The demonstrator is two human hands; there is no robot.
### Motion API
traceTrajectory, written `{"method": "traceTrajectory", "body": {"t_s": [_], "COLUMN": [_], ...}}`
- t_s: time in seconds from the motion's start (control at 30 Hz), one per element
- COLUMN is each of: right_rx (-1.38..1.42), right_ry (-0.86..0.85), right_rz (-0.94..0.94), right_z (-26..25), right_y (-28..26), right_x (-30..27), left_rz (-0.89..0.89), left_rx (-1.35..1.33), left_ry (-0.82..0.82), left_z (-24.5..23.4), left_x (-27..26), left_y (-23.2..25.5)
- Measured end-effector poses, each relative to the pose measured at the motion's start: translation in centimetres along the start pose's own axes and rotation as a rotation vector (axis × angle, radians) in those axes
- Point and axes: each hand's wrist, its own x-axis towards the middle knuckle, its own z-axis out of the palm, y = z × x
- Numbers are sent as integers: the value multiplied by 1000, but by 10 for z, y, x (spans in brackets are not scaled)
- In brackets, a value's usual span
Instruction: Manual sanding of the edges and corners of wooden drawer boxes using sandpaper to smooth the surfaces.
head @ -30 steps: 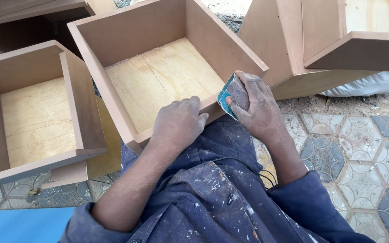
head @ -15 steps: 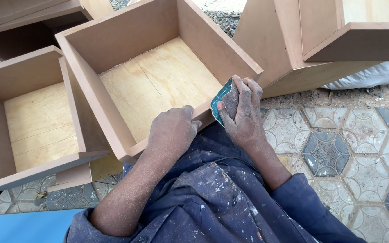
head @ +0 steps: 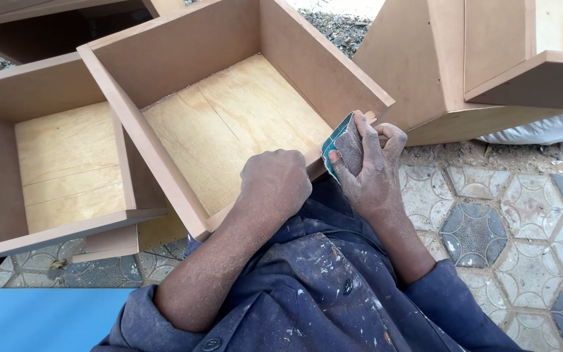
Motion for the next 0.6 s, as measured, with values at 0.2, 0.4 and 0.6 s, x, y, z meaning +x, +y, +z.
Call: {"method": "traceTrajectory", "body": {"t_s": [0.2,0.4,0.6], "right_rx": [19,191,252], "right_ry": [22,102,143], "right_rz": [19,180,223], "right_z": [-13,-1,-4], "right_y": [-2,5,-7], "right_x": [0,-21,-15], "left_rz": [191,328,317], "left_rx": [-85,-326,-222], "left_ry": [128,160,206], "left_z": [-1,-24,3], "left_x": [10,1,10], "left_y": [18,16,6]}}
